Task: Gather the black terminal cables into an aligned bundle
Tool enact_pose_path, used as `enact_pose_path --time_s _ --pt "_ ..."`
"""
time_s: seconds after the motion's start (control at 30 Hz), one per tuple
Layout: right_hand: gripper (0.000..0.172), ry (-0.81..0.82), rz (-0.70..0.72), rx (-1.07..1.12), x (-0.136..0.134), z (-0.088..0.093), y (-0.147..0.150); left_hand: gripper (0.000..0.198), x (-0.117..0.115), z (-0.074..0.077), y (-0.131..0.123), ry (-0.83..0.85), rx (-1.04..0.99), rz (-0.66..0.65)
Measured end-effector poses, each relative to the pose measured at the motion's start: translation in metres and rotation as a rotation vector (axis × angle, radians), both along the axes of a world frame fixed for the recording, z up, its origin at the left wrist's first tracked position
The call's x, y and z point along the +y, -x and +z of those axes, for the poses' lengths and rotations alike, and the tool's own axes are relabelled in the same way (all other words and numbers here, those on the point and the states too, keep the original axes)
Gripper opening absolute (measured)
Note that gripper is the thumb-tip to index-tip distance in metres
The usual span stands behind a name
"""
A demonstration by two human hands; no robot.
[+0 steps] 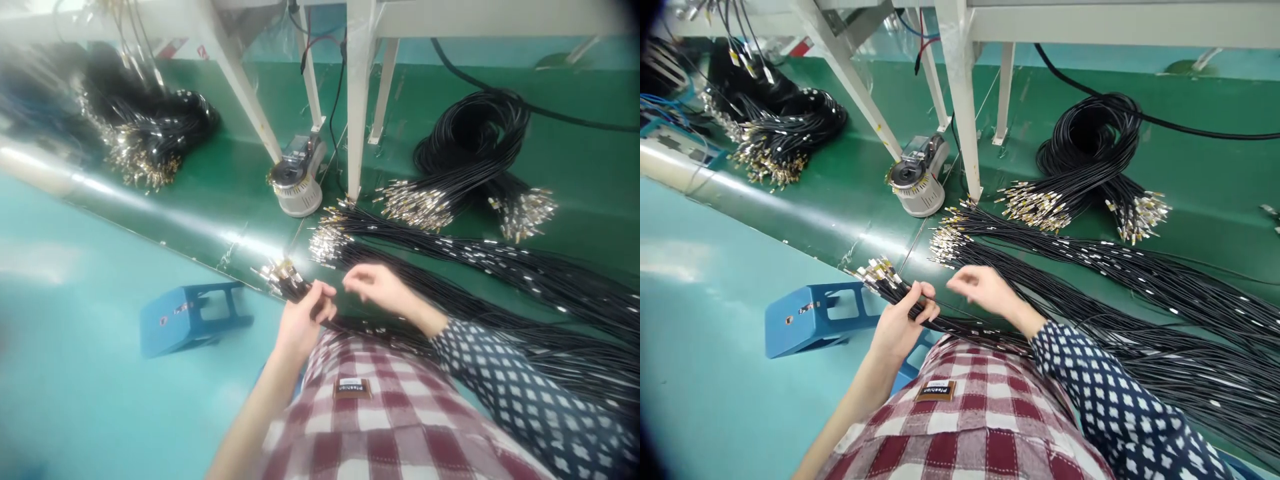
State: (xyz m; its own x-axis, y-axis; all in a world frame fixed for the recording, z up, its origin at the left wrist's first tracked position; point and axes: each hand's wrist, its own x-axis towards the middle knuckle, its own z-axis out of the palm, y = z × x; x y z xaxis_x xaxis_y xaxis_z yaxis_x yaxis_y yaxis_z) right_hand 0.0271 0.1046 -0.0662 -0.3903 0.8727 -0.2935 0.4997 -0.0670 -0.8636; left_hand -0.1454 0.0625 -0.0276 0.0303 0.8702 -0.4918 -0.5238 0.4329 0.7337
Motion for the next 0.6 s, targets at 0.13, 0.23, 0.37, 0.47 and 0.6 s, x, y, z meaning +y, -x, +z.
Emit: enact_pose_path --time_s 0.13,0.23,0.37,0.47,0.6 --pt "0.014 -0.100 -0.155 -0.496 0.019 -0.054 -0.024 0.039 -0.005 -0.004 0.004 0.000 -0.025 0.008" --pt "0.003 -0.118 -0.143 -0.501 0.020 -0.071 -0.029 0.048 -0.006 -0.004 0.004 -0.012 -0.076 -0.030" --pt "0.010 -0.120 -0.137 -0.406 0.013 -0.053 -0.033 0.049 -0.004 -0.004 0.002 0.018 -0.156 -0.061" --pt "0.020 -0.048 -0.140 -0.102 -0.001 -0.029 -0.039 0.032 0.000 -0.004 -0.001 0.018 -0.124 -0.004" --pt "0.027 0.101 -0.179 0.248 -0.032 -0.005 -0.047 0.024 0.003 -0.002 -0.007 -0.006 -0.068 0.034"
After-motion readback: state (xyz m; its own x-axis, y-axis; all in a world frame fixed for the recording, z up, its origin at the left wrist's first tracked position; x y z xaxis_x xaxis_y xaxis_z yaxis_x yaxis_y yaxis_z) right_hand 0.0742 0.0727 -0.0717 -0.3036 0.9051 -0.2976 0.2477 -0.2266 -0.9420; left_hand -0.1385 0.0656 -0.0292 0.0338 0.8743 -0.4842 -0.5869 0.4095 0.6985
